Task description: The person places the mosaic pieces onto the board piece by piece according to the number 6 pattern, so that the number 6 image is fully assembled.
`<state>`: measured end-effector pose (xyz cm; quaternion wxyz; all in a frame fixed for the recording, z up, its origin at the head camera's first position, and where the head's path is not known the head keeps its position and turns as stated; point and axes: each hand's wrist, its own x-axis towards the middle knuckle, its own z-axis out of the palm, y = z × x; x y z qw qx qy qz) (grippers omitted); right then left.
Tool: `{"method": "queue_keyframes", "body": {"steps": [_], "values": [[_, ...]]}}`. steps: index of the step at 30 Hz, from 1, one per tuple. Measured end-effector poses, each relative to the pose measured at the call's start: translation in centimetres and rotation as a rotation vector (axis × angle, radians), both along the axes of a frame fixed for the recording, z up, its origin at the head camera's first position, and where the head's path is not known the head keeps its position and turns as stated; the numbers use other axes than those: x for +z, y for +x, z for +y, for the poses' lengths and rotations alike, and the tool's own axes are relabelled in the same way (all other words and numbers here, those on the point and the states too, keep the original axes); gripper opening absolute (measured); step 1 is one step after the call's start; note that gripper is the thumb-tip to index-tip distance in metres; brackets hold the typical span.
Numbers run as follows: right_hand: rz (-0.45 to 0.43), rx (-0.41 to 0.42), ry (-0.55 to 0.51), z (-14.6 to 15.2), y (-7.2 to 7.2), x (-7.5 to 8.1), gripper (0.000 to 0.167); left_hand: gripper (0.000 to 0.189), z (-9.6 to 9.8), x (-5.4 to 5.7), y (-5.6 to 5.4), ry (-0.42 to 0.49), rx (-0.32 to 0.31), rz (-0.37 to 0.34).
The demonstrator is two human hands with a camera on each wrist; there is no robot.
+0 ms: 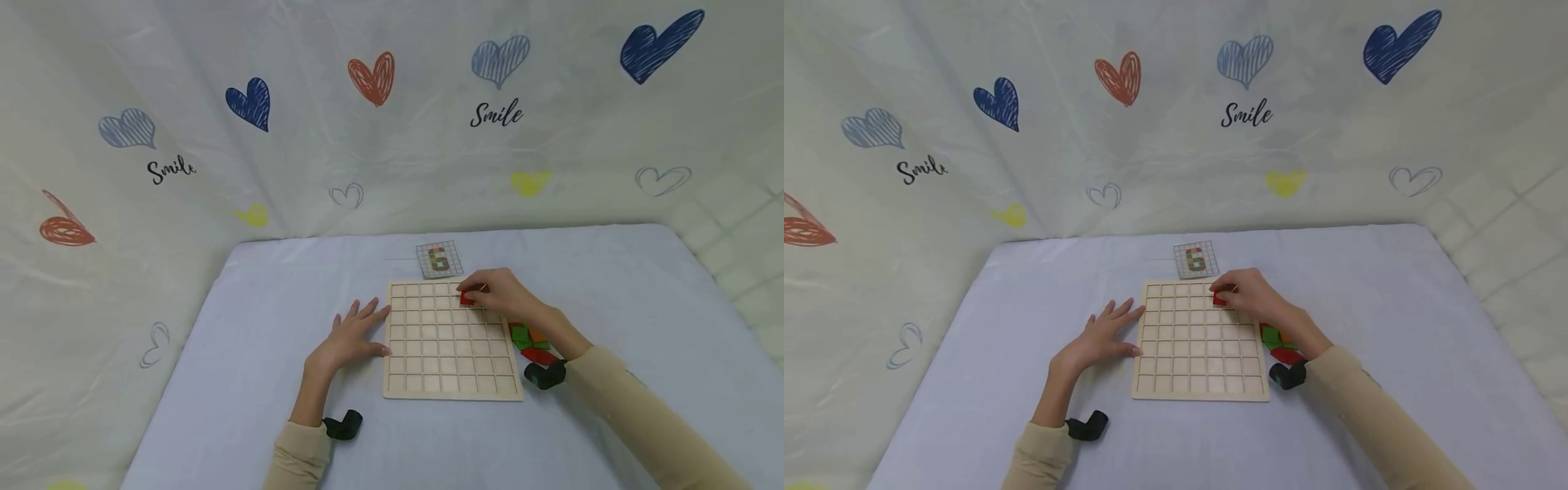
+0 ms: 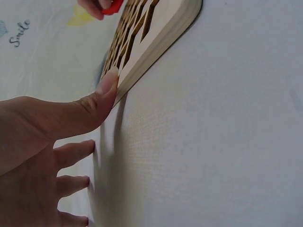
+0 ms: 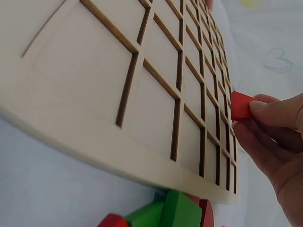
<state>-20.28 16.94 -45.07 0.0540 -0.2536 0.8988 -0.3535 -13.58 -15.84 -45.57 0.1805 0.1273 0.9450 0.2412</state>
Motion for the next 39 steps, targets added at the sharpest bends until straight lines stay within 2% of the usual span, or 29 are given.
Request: {"method": "queue_keyframes", "body": {"steps": [12,20,28,33,36,39], "values": [[-0.013,0.031,0.022,-1.6,-0.8,-1.1,0.013,0.084,-0.2,0.6,0.2,0.011,-0.001,0.005],[0.083,0.070,0.055,-1.8,-0.8,-1.7,0.012,0.084,0.1,0.6,0.2,0.013,-0.003,0.007],[0.095,0.079,0.092,-2.2,-0.4,-1.3,0.015,0.084,0.1,0.5,0.2,-0.001,0.002,0.003],[0.178,0.129,0.134,-2.3,-0.2,-1.3,0.014,0.084,0.2,0.4,0.3,0.012,0.009,-0.005],[0.219,0.153,0.122,-2.2,0.0,-1.2,0.014,0.084,0.2,0.3,0.3,0.010,0.010,-0.004],[0.219,0.152,0.087,-2.1,0.2,-1.0,0.014,0.084,0.2,0.1,0.3,0.002,0.012,0.004]]}}
